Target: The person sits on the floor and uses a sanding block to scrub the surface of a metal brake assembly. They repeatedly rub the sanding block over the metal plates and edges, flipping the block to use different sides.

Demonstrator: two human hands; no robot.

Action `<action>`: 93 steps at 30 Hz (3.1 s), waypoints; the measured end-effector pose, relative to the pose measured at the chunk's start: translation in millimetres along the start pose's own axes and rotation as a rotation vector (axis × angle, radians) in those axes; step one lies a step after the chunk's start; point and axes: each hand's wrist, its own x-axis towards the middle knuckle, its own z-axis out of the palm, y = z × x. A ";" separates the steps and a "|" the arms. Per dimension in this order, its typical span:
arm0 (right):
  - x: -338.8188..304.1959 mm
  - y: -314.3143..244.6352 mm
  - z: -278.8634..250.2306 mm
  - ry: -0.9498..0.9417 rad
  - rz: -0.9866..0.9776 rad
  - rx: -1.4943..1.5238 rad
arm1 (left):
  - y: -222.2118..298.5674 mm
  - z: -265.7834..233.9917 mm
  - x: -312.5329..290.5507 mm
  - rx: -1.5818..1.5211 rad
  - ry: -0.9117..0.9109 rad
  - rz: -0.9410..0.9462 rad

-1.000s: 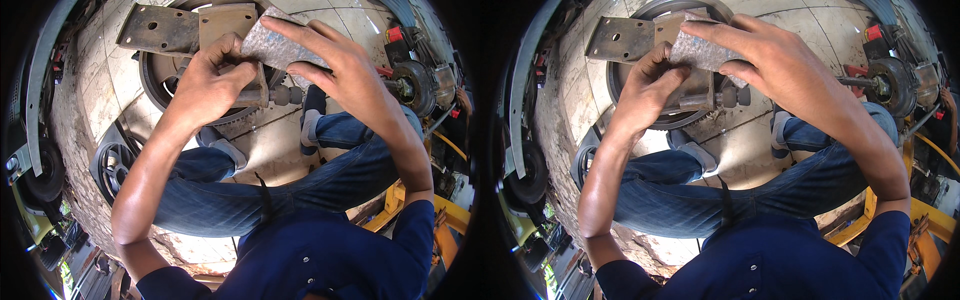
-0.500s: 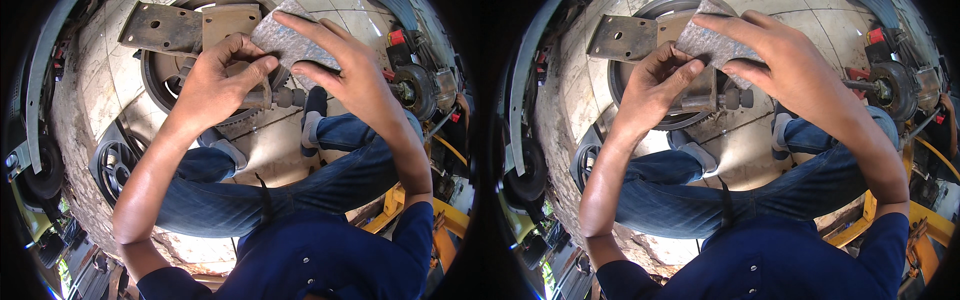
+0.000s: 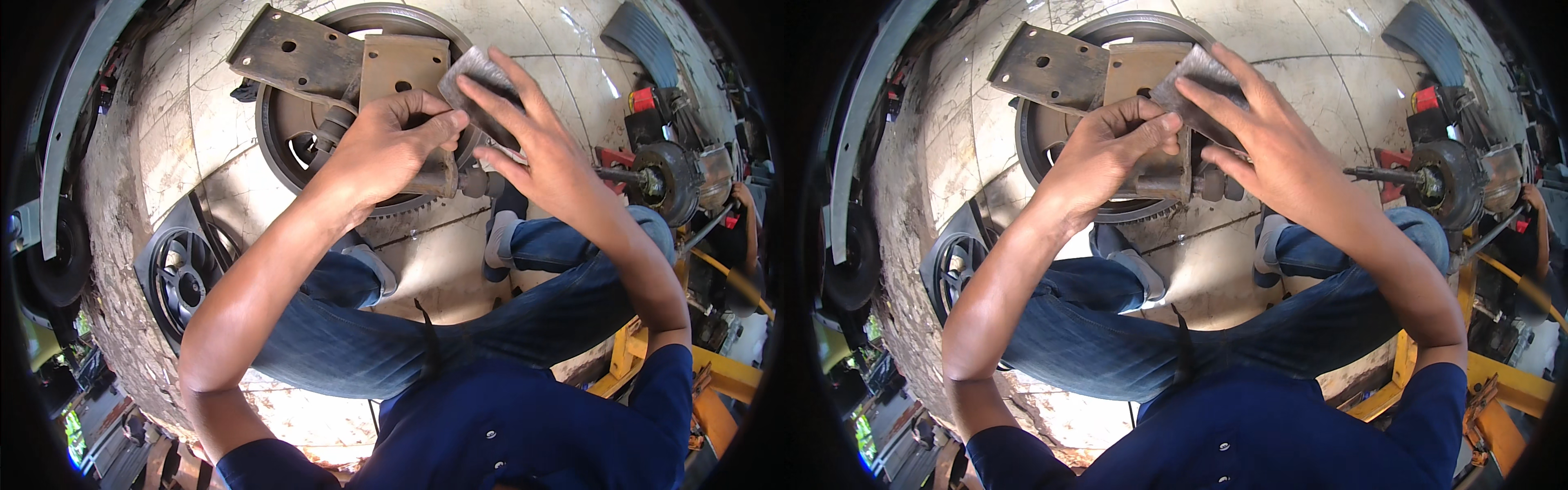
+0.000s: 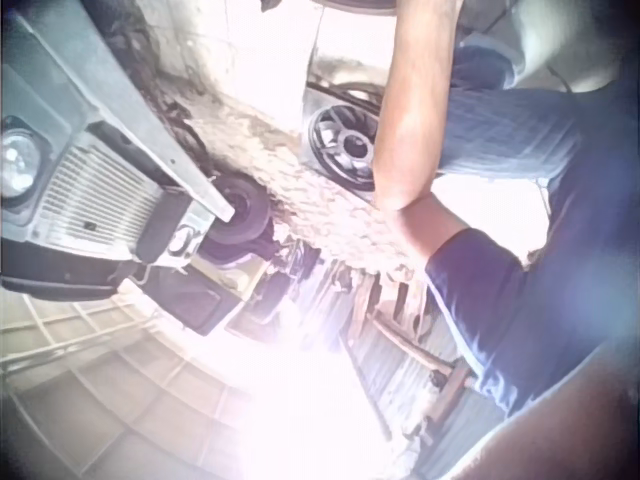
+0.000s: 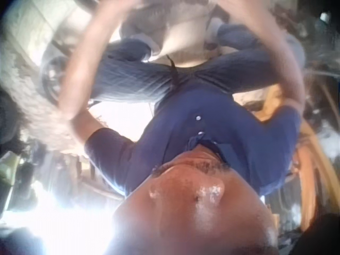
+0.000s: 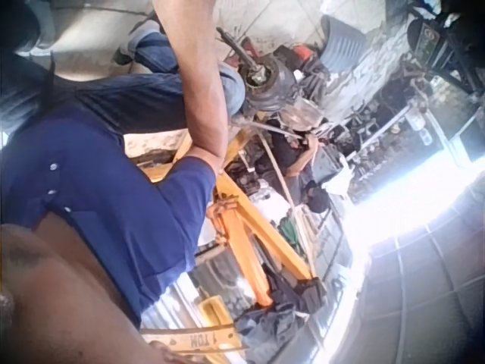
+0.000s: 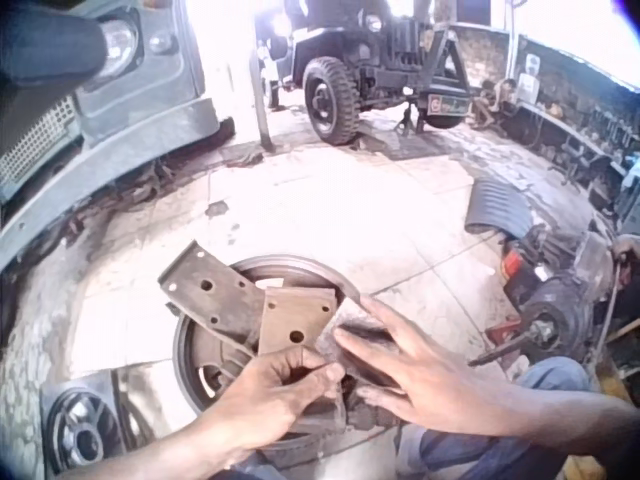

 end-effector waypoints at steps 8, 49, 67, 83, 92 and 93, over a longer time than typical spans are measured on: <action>21.6 33.7 6.3 -0.065 0.011 -0.339 | -7.4 -45.3 21.7 0.437 0.138 0.188; 68.8 3.9 64.6 -0.312 -0.156 -0.396 | -41.9 -109.3 45.9 1.066 0.107 0.469; 53.1 -26.0 77.4 -0.334 -0.231 -0.435 | -46.1 -116.0 46.5 1.085 0.100 0.503; 48.8 -29.2 80.2 -0.319 -0.185 -0.366 | -37.9 -110.4 37.8 1.061 0.089 0.419; 42.6 -19.3 86.8 -0.276 -0.161 -0.270 | -32.8 -110.0 32.2 1.056 0.060 0.373; 43.5 -17.7 83.9 -0.295 -0.126 -0.264 | -31.7 -110.5 33.0 1.036 0.049 0.372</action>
